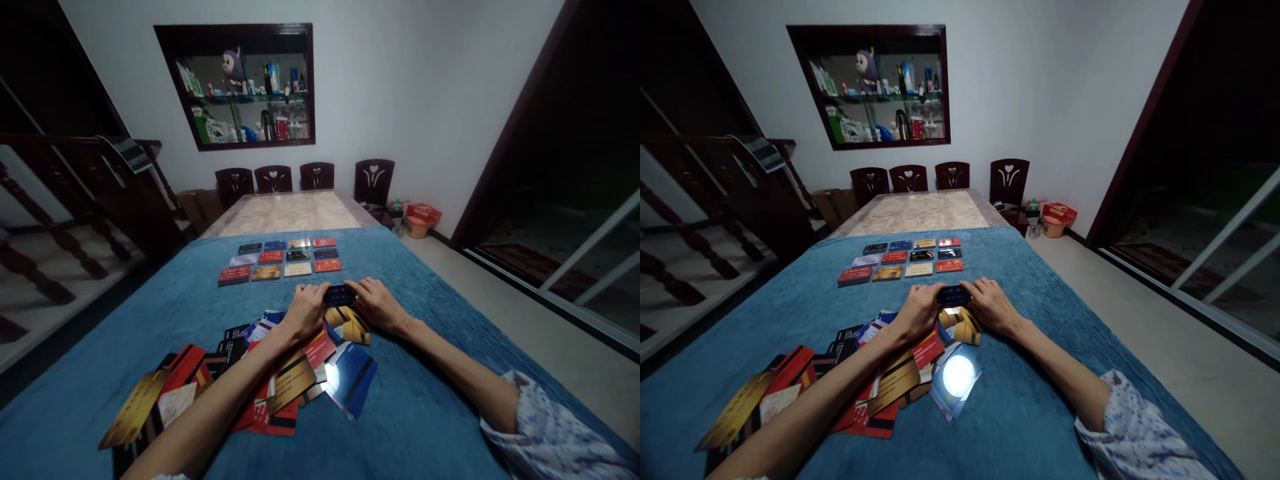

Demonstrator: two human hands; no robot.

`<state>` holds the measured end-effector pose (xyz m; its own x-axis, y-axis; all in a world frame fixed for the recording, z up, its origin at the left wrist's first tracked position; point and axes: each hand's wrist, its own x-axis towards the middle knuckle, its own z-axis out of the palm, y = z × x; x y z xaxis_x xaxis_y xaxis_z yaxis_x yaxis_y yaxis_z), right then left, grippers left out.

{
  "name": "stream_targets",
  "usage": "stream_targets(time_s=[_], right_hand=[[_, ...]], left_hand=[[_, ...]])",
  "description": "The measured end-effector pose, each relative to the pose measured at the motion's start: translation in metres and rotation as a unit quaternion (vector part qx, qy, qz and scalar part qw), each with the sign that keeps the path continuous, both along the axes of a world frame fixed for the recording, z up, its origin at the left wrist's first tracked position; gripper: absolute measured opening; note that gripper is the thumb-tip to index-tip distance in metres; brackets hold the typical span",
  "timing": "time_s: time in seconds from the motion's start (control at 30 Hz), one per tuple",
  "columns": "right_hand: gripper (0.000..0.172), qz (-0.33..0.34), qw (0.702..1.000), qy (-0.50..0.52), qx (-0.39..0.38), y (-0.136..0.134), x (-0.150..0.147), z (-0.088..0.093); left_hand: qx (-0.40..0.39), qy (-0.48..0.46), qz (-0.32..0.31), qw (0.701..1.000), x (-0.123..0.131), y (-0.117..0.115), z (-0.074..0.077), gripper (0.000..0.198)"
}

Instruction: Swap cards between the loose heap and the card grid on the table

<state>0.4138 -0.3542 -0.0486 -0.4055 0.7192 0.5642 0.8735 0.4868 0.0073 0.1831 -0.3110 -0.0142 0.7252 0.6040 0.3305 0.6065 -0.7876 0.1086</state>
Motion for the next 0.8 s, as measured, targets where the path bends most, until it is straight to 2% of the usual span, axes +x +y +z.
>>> stream_targets(time_s=[0.57, 0.8], right_hand=[[0.057, -0.003, 0.999, -0.003, -0.035, 0.002, 0.002, 0.009], [0.054, 0.005, 0.999, 0.002, -0.036, 0.003, 0.004, 0.014]], left_hand=[[-0.018, -0.021, -0.010, 1.000, -0.003, 0.003, 0.004, 0.052], [-0.027, -0.015, -0.010, 0.999, -0.005, 0.008, 0.004, 0.050]])
